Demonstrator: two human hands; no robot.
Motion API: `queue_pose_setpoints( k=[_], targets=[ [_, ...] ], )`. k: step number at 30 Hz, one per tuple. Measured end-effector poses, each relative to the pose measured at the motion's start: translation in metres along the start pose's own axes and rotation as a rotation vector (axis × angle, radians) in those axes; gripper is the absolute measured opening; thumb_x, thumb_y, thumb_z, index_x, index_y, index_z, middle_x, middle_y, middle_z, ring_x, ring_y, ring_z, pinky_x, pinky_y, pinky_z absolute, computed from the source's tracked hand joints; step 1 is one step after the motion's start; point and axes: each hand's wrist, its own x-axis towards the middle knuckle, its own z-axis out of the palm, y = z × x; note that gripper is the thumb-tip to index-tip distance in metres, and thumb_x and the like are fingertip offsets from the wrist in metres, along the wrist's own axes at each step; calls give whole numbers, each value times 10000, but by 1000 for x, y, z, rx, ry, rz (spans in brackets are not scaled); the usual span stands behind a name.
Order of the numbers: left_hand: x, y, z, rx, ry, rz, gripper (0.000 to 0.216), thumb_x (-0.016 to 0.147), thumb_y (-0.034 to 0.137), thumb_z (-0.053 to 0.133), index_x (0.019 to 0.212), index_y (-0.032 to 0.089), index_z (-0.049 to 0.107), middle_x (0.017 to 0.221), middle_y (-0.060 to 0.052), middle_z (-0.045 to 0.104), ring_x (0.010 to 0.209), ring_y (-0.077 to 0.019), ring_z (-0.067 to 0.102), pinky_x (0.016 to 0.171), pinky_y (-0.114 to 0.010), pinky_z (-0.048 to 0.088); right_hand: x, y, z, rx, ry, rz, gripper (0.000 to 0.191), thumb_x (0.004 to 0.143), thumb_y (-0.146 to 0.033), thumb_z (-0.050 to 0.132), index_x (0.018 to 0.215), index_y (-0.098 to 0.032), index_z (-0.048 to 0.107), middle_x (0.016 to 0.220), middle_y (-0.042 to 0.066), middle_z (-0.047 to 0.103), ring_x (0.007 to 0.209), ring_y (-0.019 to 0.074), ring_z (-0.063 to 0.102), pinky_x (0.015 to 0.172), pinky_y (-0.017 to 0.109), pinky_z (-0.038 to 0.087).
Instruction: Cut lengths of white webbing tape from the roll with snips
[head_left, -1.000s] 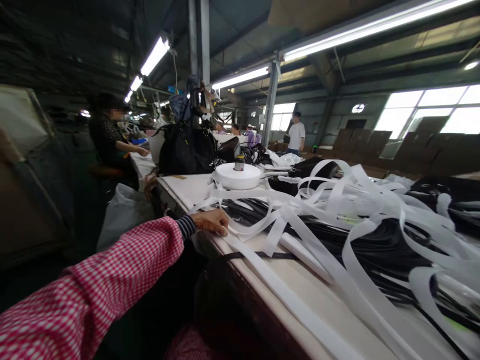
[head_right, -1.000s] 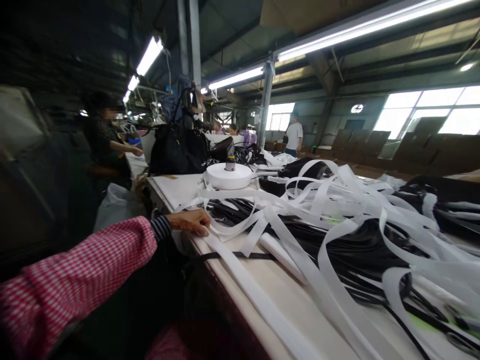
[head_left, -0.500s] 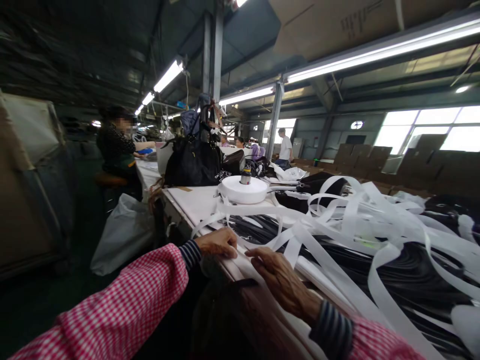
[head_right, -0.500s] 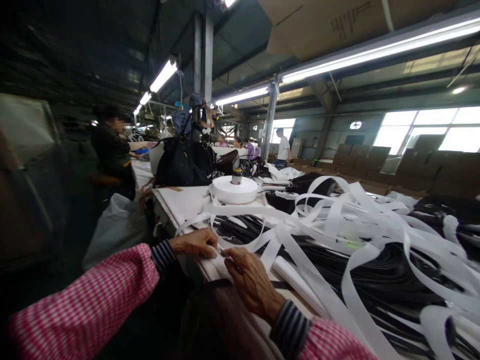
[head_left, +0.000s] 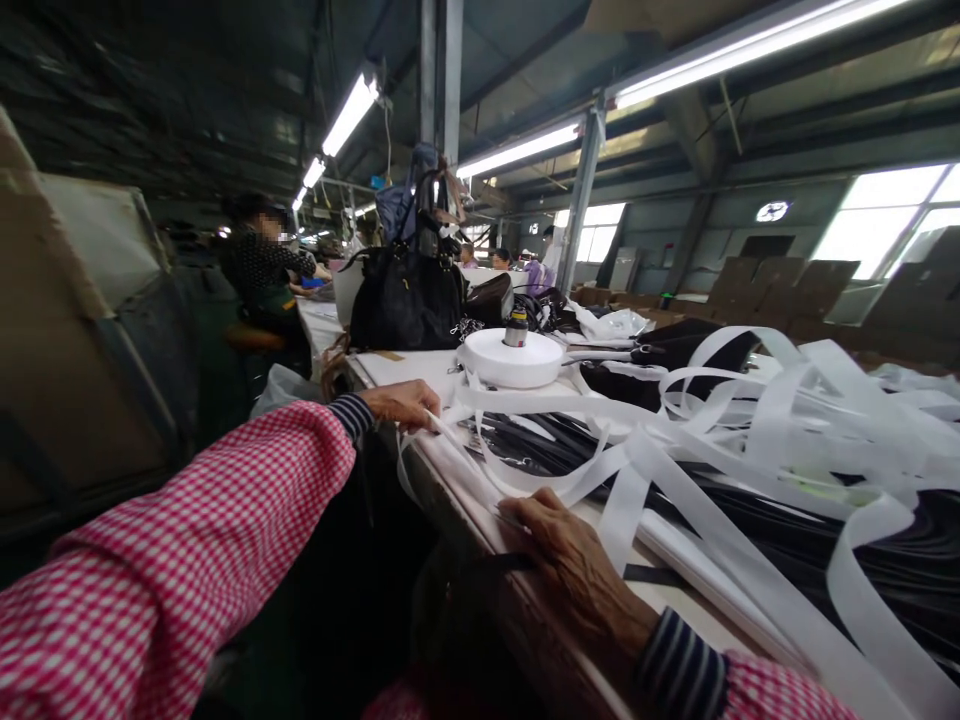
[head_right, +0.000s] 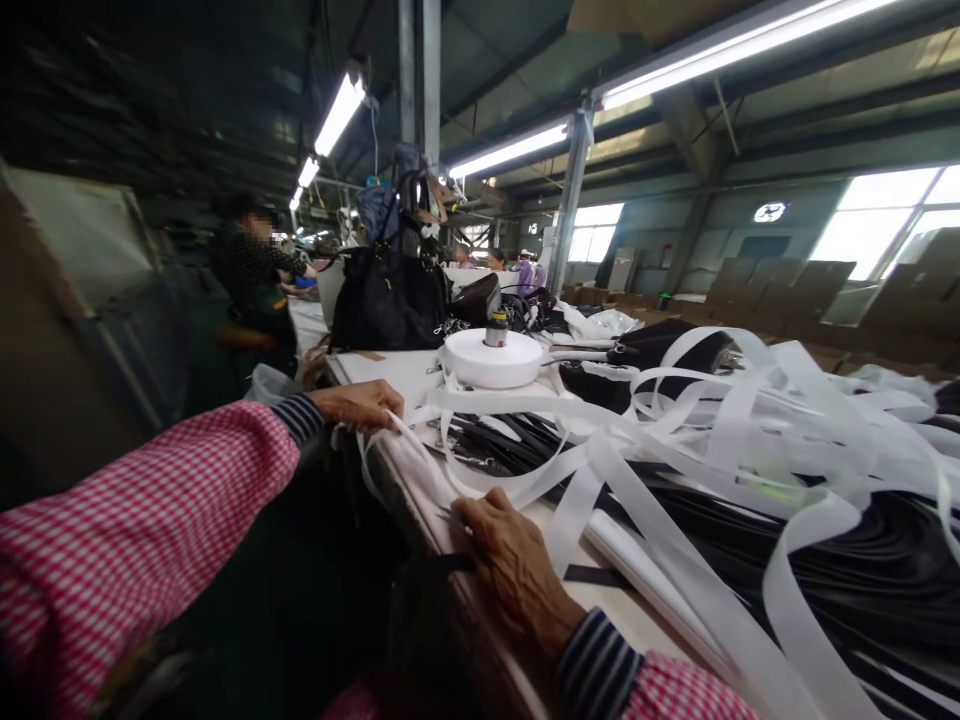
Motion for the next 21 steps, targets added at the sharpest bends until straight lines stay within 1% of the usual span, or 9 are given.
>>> queue_pose_setpoints(
  k=[2, 4, 6, 9, 11, 13, 15, 18, 21],
  targets=[
    [-4, -6, -1, -27, 21, 1, 285, 648, 403, 779, 756, 152, 698, 537, 12, 582, 490, -133, 486, 481, -231, 346, 1, 0, 0, 9, -3, 5, 318, 1072, -304, 391, 1167, -224, 683, 1002, 56, 583, 931, 217, 579, 836, 335, 411],
    [-4, -10, 4, -51, 8, 2, 335, 590, 403, 851, 757, 143, 721, 566, 13, 586, 514, -126, 476, 479, -227, 322, 1, -1, 0, 22, -4, 21, 321, 1055, -295, 391, 1159, -223, 686, 1001, 58, 574, 903, 211, 583, 830, 340, 412],
    [-3, -13, 11, -84, 8, 15, 378, 578, 436, 886, 768, 142, 743, 600, 17, 574, 540, -113, 445, 481, -226, 290, 1, -1, -1, 32, 2, 33, 330, 1045, -302, 386, 1150, -221, 687, 1006, 60, 572, 889, 209, 587, 829, 344, 416],
    [-1, -15, 14, -141, 47, 43, 406, 642, 517, 855, 761, 144, 748, 581, 31, 491, 541, -101, 371, 485, -237, 243, 1, -1, 0, 42, 13, 30, 328, 1031, -316, 388, 1131, -229, 688, 1002, 61, 576, 897, 214, 589, 826, 348, 416],
    [0, -18, 11, -160, 72, 47, 424, 658, 541, 843, 728, 137, 737, 536, 47, 407, 517, -94, 314, 478, -247, 195, 2, -1, 0, 52, 10, 37, 317, 1026, -321, 394, 1110, -237, 687, 994, 58, 573, 898, 214, 589, 821, 348, 414],
    [4, -23, 9, -159, 101, 53, 428, 656, 539, 841, 708, 129, 733, 517, 54, 385, 506, -91, 299, 479, -249, 176, 2, -1, 0, 54, 6, 54, 314, 1027, -325, 390, 1096, -241, 685, 993, 57, 567, 889, 212, 589, 819, 349, 414],
    [9, -30, 7, -146, 148, 79, 390, 622, 486, 854, 704, 122, 739, 534, 41, 455, 531, -98, 351, 501, -239, 216, 2, -1, 0, 48, -1, 65, 322, 1032, -323, 377, 1103, -244, 681, 1001, 58, 565, 889, 211, 589, 826, 349, 417],
    [18, -41, 9, -121, 235, 139, 326, 579, 394, 845, 713, 113, 747, 614, 16, 578, 622, -122, 451, 575, -231, 295, 2, -1, 0, 38, -14, 67, 307, 1029, -321, 387, 1105, -244, 675, 1010, 57, 566, 904, 214, 586, 833, 347, 412],
    [18, -47, 15, -96, 263, 169, 303, 617, 378, 798, 752, 109, 757, 639, 17, 599, 660, -137, 491, 621, -233, 332, 2, -1, 0, 41, -13, 65, 276, 1026, -320, 404, 1052, -237, 666, 998, 54, 568, 914, 217, 577, 831, 343, 401]
  ],
)
